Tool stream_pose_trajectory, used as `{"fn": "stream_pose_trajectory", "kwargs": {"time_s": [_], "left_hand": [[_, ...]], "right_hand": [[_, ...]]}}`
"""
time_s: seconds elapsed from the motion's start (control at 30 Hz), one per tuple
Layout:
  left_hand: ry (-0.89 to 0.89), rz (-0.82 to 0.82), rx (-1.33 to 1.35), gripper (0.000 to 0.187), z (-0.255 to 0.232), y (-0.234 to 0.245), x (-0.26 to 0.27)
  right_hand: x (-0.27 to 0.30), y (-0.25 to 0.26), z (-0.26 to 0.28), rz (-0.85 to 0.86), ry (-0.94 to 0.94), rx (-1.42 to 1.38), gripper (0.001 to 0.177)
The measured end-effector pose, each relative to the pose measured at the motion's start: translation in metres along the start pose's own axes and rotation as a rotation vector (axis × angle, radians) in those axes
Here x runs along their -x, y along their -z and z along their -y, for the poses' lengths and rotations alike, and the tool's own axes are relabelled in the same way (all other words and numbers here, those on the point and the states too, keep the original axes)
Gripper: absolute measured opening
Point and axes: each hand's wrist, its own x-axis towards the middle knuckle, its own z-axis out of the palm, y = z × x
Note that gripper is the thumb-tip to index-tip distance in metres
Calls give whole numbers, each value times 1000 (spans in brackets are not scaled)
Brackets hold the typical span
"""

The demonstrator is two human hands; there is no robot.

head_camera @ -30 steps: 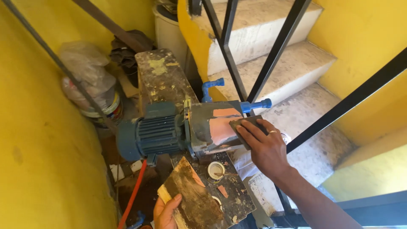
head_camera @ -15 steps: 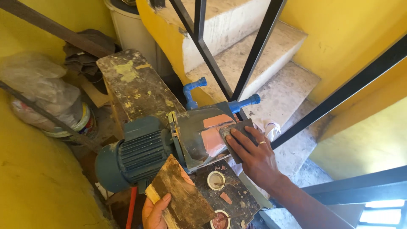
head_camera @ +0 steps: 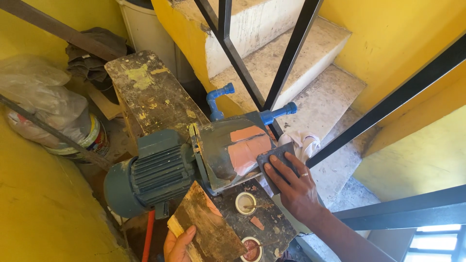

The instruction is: Sanding the surface of a blue water pump motor unit using a piece of sandpaper.

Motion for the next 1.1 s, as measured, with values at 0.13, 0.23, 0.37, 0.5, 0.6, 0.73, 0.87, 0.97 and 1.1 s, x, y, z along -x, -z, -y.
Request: {"fn": "stream_pose_trajectory", "kwargs": {"time_s": [0.13, 0.23, 0.37, 0.5, 0.6, 0.73, 0.87, 0.97, 1.1], "left_hand": [[-6, 6, 23, 60, 9, 6, 1], [3, -4, 16, 61, 7, 4, 6], [58, -36, 10, 62, 7, 10, 1], [56, -53, -16, 61, 17, 30, -13], [40, -34, 8, 59, 16, 26, -7], [20, -32, 6, 60, 16, 24, -5], [33, -60, 11, 59, 23, 31, -6], [36, -45, 7, 60, 22, 28, -5], [61, -30, -11, 61, 23, 27, -3]], "right_hand": [[20, 2, -8, 24, 2, -14, 61], [28, 5, -19, -24, -31, -34, 47], [-16, 33, -28, 1, -45, 2, 43], [-58, 48, -32, 135, 76, 72, 54], [-66, 40, -35, 173, 112, 89, 51], [-61, 31, -35, 169, 142, 84, 50], [-46, 21, -37, 133, 150, 66, 52], [-36, 20, -37, 89, 146, 63, 53], [-19, 15, -35, 57, 134, 53, 52]]}}
